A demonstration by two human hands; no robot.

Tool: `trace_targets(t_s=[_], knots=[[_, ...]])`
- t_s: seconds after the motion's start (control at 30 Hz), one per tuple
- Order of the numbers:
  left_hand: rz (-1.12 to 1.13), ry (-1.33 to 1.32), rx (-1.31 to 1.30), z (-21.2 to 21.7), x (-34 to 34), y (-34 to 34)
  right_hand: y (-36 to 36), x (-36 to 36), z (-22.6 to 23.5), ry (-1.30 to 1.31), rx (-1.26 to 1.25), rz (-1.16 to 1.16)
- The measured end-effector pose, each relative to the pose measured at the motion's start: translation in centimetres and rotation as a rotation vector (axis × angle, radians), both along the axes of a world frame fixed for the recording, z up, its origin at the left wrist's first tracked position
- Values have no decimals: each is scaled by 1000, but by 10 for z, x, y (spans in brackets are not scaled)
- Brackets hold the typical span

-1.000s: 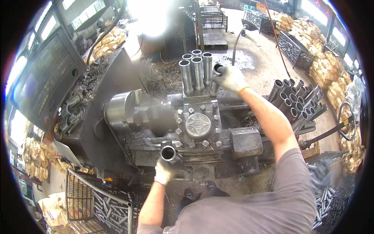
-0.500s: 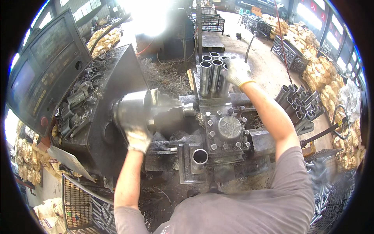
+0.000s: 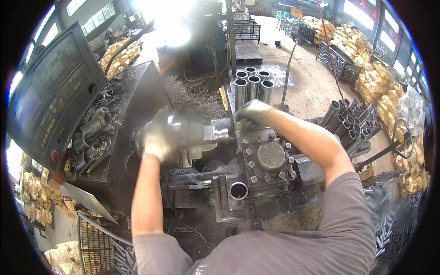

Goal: The person operates a metal turning lathe, repeatedly loading cylindrical metal blanks into the chuck, starting the machine, and removing finished parts. The finished parts are placed into a wire basket nearby. The person wears gloves throughout the process.

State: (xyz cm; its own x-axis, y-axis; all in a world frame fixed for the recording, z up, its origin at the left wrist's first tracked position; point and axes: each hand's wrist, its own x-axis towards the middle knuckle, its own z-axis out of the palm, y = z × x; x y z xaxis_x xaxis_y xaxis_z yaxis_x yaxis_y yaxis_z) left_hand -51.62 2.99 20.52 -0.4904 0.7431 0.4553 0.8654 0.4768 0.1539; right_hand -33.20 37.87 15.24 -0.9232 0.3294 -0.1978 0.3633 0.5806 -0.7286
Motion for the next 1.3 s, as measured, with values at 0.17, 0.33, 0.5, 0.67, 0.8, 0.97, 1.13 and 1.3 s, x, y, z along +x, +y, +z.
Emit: trace_targets(t_s=[0.17,0.33,0.5,0.67,0.8,0.97,1.13,1.3], knots=[[92,393,195,-57,19,-49,-97,-21,109,1533,375,-250],[42,371,228,-42,23,-32,-62,-77,31,-303,657,471],[49,375,233,-57,19,-32,-73,-81,-24,-325,493,595],[49,331,215,-53,20,-36,-35,-95,0,-733,-39,687],[87,341,188,-51,31,-45,-83,-69,7,-352,346,696],[95,292,209,-46,28,-36,-55,-5,60,-330,924,535],[-60,185,309,-54,20,-45,-118,77,130,-55,1026,81],[-496,-604,538,-71,145,-109,-242,177,126,-87,-78,42]])
